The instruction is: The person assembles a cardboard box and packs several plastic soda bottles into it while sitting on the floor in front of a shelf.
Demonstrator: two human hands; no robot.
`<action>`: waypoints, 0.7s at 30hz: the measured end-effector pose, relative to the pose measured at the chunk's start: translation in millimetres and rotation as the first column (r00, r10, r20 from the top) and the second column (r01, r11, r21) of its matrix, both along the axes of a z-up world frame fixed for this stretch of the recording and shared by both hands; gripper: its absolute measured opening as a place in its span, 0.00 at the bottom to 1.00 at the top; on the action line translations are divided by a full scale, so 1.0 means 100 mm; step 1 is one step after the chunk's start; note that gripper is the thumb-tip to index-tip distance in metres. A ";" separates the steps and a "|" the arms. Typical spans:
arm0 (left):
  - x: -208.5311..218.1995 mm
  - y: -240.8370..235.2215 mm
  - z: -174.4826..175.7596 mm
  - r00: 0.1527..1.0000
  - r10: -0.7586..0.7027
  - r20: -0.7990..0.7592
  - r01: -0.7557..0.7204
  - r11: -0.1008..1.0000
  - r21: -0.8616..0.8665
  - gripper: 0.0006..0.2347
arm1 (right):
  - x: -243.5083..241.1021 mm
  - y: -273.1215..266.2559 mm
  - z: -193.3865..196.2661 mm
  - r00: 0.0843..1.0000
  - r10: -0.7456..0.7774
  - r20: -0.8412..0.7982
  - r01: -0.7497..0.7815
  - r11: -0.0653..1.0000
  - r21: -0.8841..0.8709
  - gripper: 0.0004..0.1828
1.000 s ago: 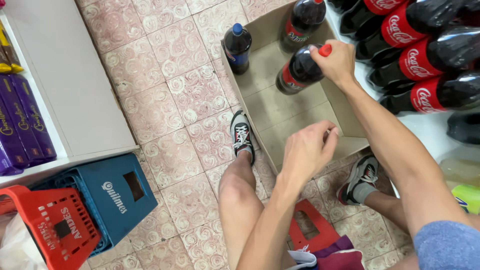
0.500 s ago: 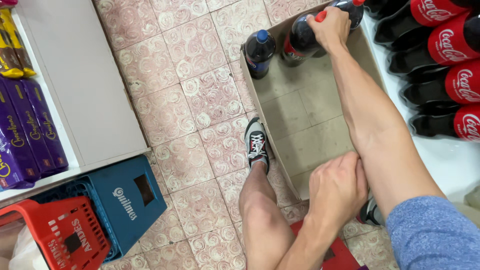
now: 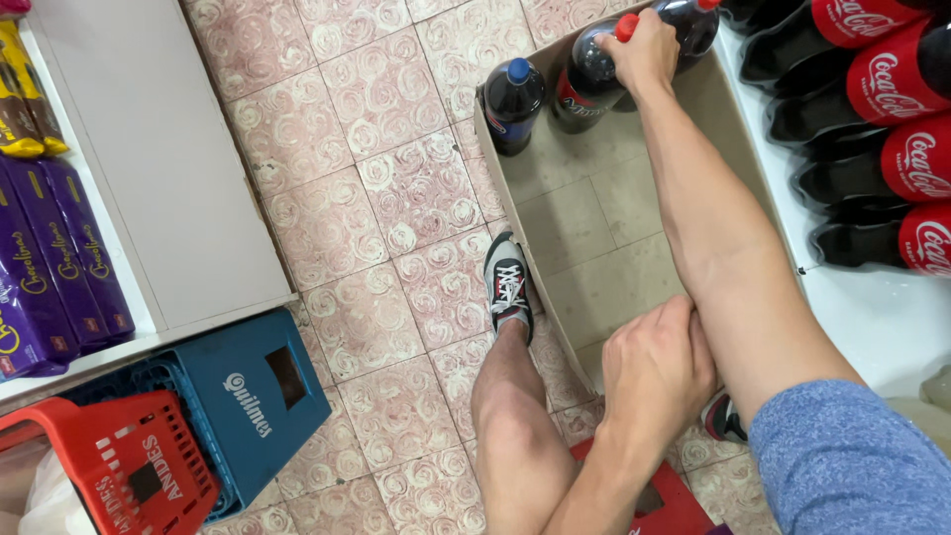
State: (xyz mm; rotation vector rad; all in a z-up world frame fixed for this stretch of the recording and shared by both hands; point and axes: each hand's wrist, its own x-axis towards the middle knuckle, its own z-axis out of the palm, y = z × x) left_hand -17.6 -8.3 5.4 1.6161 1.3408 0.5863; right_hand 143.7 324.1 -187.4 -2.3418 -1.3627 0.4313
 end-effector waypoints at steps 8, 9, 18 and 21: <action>0.09 0.01 0.02 0.998 -0.057 0.003 0.057 0.997 -0.051 0.10 | 0.17 -0.07 0.00 0.990 0.083 -0.112 -0.102 0.978 -0.180 0.25; 0.10 0.01 0.03 0.998 -0.064 0.006 0.064 0.997 -0.046 0.10 | 0.20 -0.08 -0.04 0.988 0.090 -0.126 -0.114 0.973 -0.202 0.21; 0.06 0.14 0.04 0.993 -0.109 0.038 0.112 0.991 -0.079 0.11 | 0.17 -1.05 0.51 0.829 0.558 -0.016 -0.518 0.758 -0.398 0.21; -0.02 0.18 0.02 0.994 -0.088 0.070 0.091 0.995 -0.032 0.09 | 0.16 -2.07 1.07 0.804 0.510 -0.306 -0.590 0.618 -0.519 0.22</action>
